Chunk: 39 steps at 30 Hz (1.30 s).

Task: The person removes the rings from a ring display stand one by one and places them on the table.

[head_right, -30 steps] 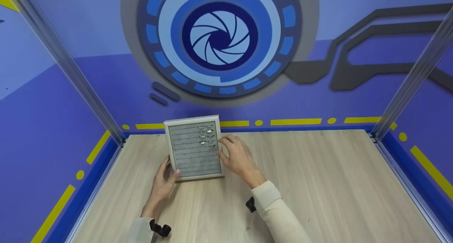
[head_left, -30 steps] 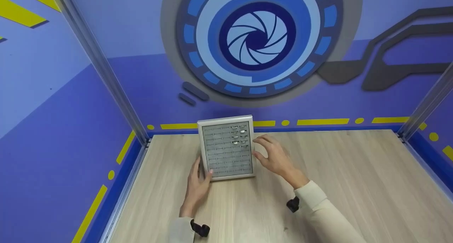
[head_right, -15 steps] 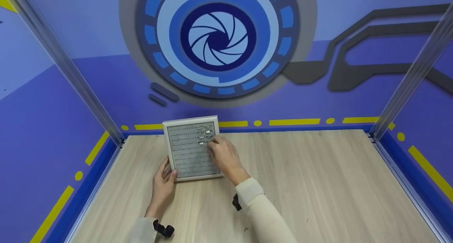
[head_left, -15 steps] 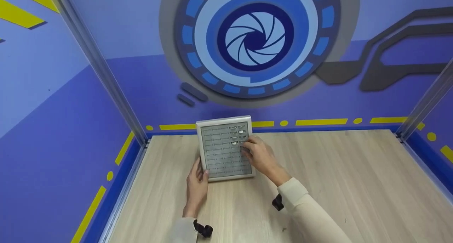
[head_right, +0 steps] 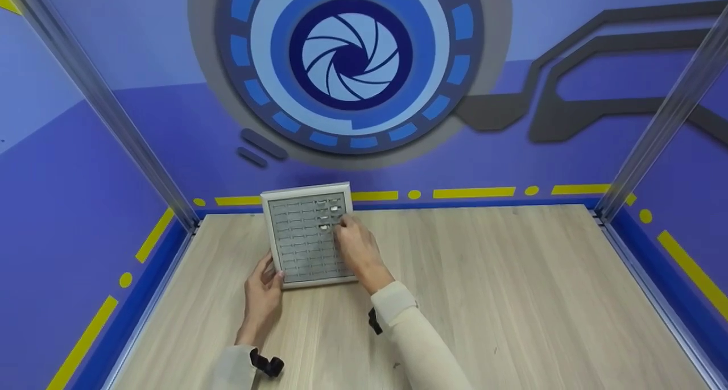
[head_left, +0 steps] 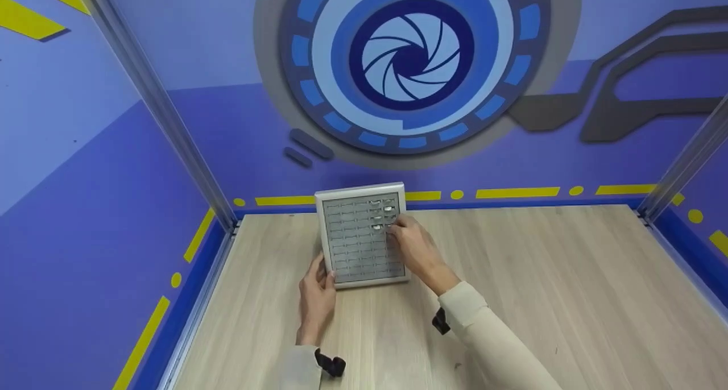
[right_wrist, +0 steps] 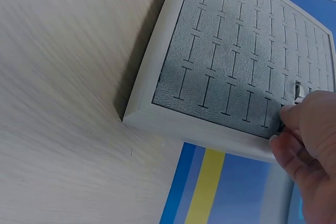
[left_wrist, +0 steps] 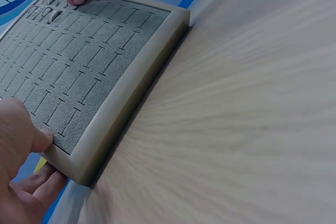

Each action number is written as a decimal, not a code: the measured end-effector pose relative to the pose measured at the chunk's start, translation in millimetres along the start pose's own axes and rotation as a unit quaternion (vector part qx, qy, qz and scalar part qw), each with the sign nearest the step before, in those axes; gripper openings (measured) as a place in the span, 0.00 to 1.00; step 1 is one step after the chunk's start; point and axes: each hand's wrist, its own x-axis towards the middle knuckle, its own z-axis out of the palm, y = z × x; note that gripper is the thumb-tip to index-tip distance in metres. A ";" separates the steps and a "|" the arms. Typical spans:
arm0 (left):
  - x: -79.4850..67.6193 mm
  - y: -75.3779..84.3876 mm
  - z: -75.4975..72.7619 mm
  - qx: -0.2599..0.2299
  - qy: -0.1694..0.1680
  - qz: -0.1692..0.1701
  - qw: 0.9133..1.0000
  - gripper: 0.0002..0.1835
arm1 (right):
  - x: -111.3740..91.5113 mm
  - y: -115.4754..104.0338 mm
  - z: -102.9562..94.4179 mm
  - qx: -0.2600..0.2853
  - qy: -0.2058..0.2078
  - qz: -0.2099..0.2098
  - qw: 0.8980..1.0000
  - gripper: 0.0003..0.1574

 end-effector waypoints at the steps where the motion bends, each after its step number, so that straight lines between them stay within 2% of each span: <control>1: -0.5 0.1 0.0 0.003 0.000 -0.001 1.000 0.33 | 0.0 0.1 0.0 -0.004 0.001 -0.004 1.000 0.03; 6: -1.6 0.5 0.1 0.013 0.002 -0.008 1.000 0.33 | 0.7 0.6 -1.2 0.009 -0.010 -0.006 1.000 0.05; 13: -0.3 -1.7 0.5 0.011 0.001 -0.001 1.000 0.33 | 1.4 0.5 -4.6 0.052 -0.027 0.017 0.998 0.03; 18: -0.1 -1.3 1.2 0.004 0.000 -0.005 1.000 0.33 | 0.5 0.0 -7.6 0.057 -0.033 0.024 0.998 0.04; 30: -6.5 -3.4 -1.5 0.012 0.003 -0.015 1.000 0.32 | -7.0 0.4 -23.7 0.065 0.002 -0.017 0.998 0.05; 39: -7.4 0.5 -1.4 -0.007 -0.011 -0.012 1.000 0.35 | -27.0 29.5 -39.0 0.075 0.047 -0.054 0.995 0.07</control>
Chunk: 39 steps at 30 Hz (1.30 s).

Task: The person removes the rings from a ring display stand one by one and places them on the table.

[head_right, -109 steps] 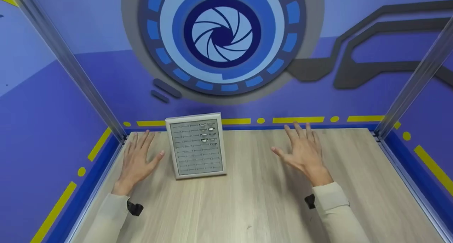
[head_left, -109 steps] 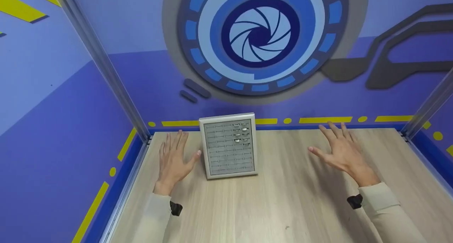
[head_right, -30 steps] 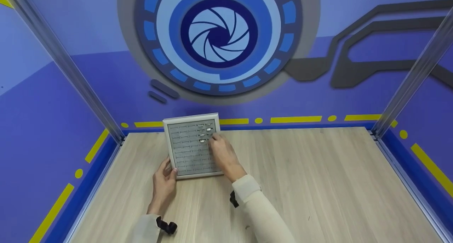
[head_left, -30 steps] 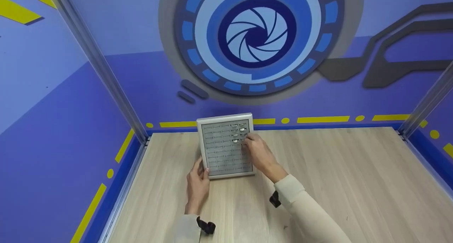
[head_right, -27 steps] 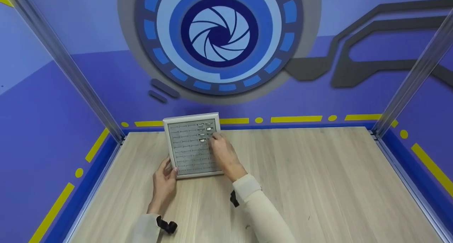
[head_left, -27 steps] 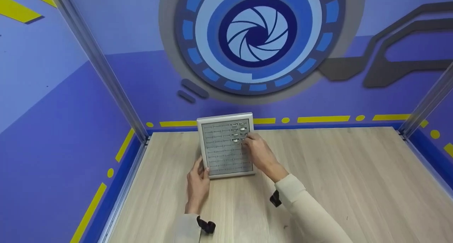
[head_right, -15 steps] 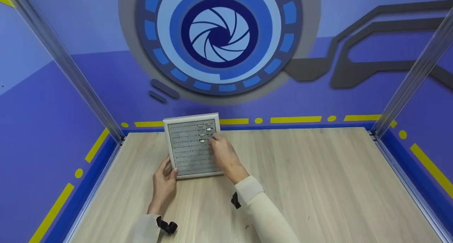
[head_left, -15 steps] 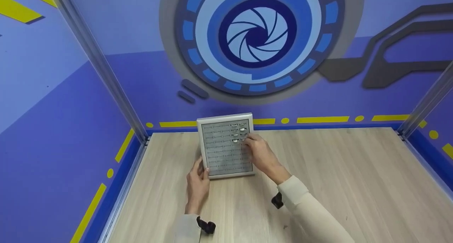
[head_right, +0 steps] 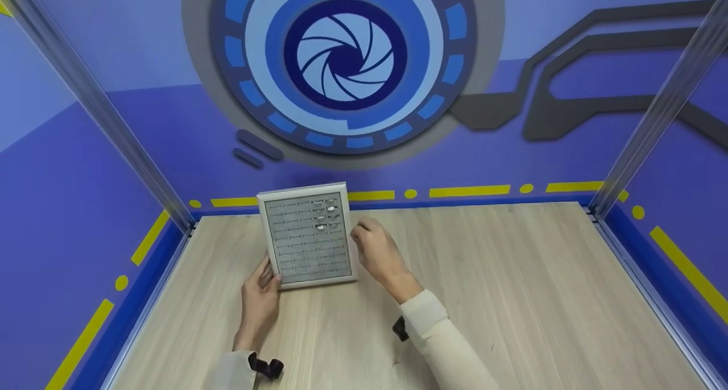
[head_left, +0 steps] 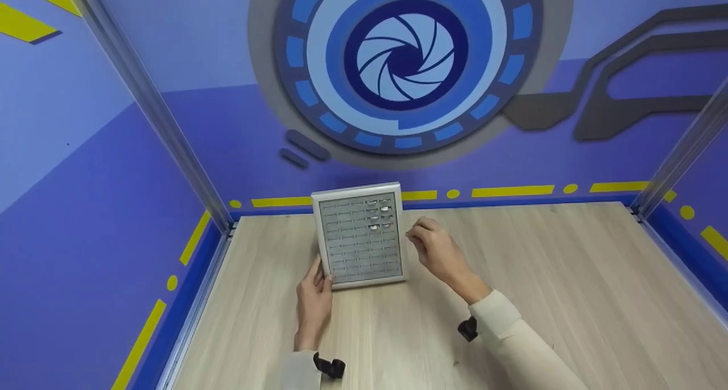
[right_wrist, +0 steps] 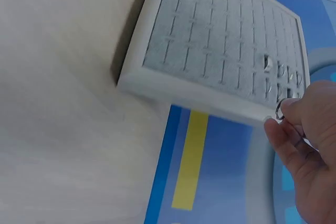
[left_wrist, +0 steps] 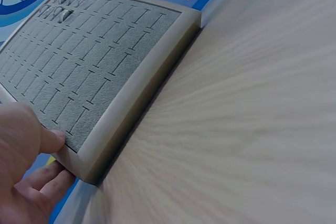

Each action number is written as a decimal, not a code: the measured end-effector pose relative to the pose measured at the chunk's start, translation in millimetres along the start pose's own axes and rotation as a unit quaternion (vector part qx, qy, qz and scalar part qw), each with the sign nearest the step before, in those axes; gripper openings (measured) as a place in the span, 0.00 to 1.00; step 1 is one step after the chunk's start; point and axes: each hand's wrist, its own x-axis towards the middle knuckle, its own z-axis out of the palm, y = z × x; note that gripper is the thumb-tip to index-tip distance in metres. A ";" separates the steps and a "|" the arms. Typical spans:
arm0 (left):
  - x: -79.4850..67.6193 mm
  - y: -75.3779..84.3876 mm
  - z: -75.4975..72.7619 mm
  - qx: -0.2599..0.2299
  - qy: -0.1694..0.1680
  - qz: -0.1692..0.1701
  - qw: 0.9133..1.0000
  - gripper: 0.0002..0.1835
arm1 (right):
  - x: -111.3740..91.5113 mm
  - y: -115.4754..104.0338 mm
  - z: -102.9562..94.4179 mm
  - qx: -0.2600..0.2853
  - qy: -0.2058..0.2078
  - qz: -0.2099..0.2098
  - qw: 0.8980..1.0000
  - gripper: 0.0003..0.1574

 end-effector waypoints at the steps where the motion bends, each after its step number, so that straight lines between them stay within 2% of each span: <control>1: 0.4 0.3 0.3 0.001 -0.002 -0.001 1.000 0.35 | -3.2 3.8 -1.2 0.001 0.005 -0.003 1.000 0.07; 13: -0.1 -1.8 1.5 0.007 -0.005 -0.011 1.000 0.37 | -41.7 35.4 0.1 0.002 0.022 0.000 1.000 0.09; 20: -0.6 -1.1 0.1 0.003 -0.002 0.001 1.000 0.36 | -59.9 43.6 1.0 -0.023 -0.012 0.046 0.999 0.08; 23: -0.3 -0.7 0.2 0.005 -0.001 0.003 1.000 0.35 | -66.1 46.4 1.4 -0.016 -0.020 0.057 0.998 0.08; 29: -0.1 0.5 1.7 0.010 -0.008 -0.013 1.000 0.36 | -73.9 51.9 1.8 0.000 -0.035 0.085 0.996 0.09; 39: -0.1 0.6 2.1 0.004 -0.002 -0.008 1.000 0.35 | -81.7 59.6 6.5 -0.004 -0.082 0.154 0.985 0.06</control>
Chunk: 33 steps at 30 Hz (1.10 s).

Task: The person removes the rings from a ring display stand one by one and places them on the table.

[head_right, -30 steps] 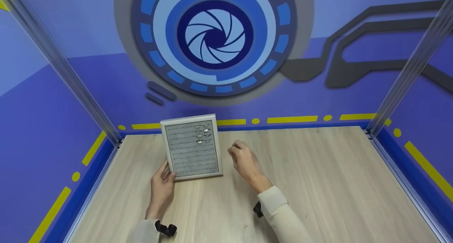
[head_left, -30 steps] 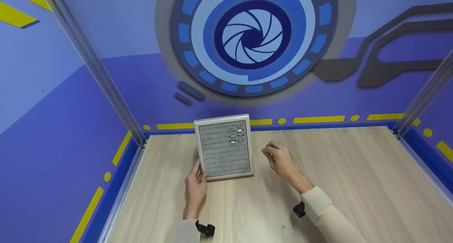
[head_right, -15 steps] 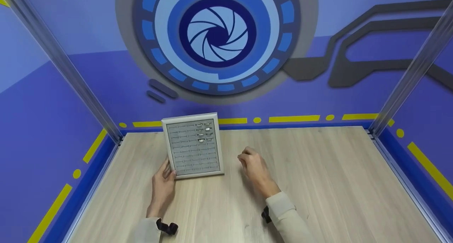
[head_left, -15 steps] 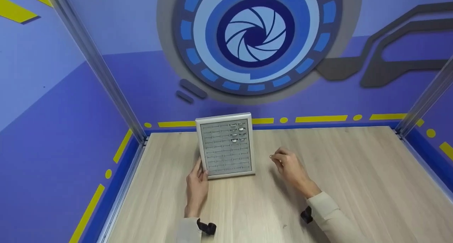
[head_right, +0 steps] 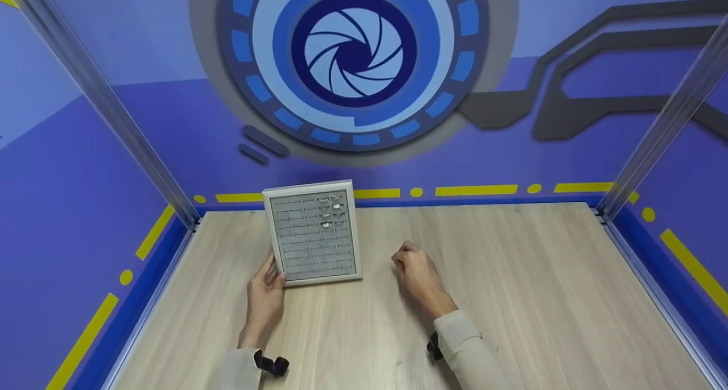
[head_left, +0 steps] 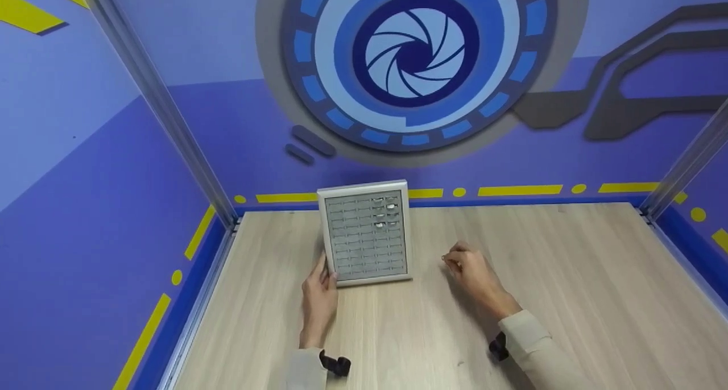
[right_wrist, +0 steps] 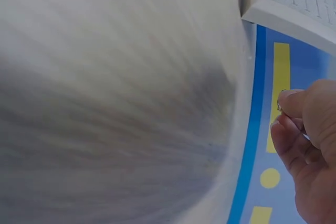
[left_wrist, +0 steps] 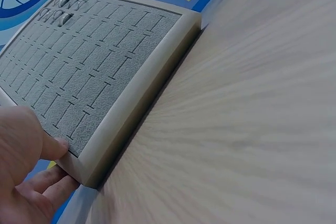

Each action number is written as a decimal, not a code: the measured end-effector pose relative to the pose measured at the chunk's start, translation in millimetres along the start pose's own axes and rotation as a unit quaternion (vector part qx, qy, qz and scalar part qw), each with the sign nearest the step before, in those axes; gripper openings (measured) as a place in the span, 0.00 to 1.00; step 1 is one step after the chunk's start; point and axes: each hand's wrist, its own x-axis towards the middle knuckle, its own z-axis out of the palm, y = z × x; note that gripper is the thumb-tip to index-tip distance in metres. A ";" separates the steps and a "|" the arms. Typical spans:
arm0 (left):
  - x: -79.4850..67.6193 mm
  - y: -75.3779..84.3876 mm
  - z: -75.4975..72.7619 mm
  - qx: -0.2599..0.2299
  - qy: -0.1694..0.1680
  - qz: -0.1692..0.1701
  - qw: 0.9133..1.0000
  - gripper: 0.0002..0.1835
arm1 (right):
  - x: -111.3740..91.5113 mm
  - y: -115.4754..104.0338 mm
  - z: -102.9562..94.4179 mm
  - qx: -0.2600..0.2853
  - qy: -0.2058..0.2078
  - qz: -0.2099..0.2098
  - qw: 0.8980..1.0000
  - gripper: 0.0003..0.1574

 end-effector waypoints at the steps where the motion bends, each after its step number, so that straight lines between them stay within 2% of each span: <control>1: 0.2 0.2 0.3 0.000 0.000 -0.001 1.000 0.35 | -0.4 1.0 0.4 -0.002 -0.001 0.000 1.000 0.07; 14: 1.5 1.6 0.0 0.006 0.006 0.004 1.000 0.36 | -5.6 14.0 7.1 -0.041 0.005 -0.058 0.997 0.06; 23: 0.4 0.3 1.1 -0.009 -0.003 0.003 1.000 0.36 | -10.3 18.5 4.8 -0.031 -0.028 -0.031 0.999 0.08; 33: 1.1 0.0 1.6 -0.006 -0.001 0.008 1.000 0.36 | -11.9 18.8 3.6 -0.026 -0.031 -0.017 0.999 0.05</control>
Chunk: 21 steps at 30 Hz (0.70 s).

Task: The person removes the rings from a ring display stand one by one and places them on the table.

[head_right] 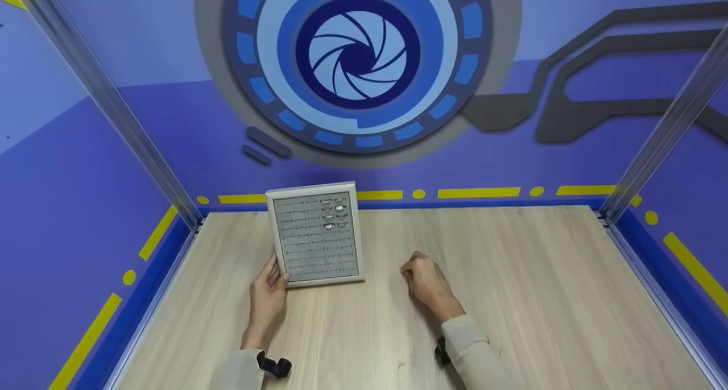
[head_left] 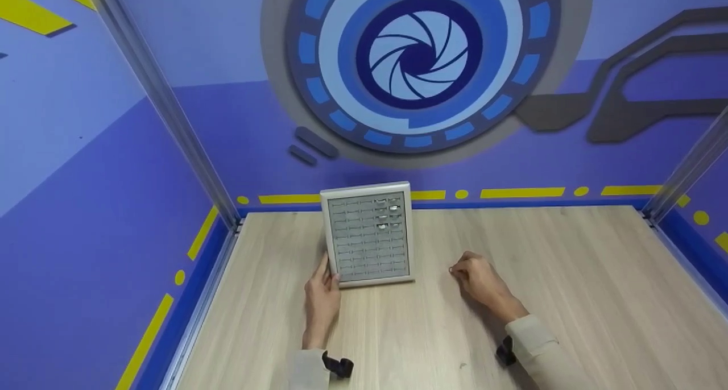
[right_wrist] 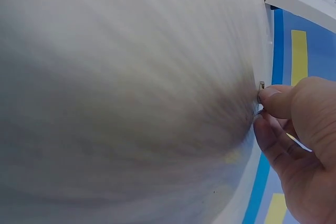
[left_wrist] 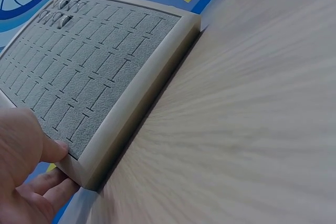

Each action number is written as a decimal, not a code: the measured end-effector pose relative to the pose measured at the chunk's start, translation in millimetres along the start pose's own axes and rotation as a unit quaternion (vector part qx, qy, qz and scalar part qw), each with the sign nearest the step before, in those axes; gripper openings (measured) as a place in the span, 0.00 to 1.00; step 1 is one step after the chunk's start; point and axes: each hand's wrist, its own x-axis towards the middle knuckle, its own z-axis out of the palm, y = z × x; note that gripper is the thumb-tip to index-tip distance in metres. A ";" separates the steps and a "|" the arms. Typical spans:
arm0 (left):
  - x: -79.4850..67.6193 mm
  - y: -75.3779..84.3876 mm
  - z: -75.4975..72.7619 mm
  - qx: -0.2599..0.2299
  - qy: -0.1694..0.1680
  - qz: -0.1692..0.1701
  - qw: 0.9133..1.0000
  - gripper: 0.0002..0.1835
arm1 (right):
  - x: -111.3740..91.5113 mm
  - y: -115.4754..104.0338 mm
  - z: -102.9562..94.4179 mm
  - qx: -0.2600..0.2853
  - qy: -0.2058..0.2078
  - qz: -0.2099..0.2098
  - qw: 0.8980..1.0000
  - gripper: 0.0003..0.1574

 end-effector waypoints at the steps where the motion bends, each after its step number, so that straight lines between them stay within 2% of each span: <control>1: 0.0 0.3 0.1 0.001 0.001 -0.001 1.000 0.36 | 0.3 -0.2 -0.3 0.000 -0.003 0.003 1.000 0.05; 5: -0.1 1.4 0.8 0.005 0.006 -0.006 1.000 0.36 | 2.3 -0.7 -1.9 -0.001 -0.008 0.004 1.000 0.05; 10: 0.1 1.6 1.1 0.016 0.015 -0.001 1.000 0.35 | 9.0 -5.4 -6.7 0.007 0.005 -0.006 1.000 0.06; 16: 0.3 0.7 2.0 0.029 0.018 -0.002 0.999 0.35 | 22.6 -21.7 -15.0 0.030 0.036 -0.004 0.999 0.09; 21: -0.2 0.3 2.3 0.036 0.022 -0.002 0.999 0.35 | 37.3 -39.5 -20.1 0.015 0.060 -0.032 0.998 0.09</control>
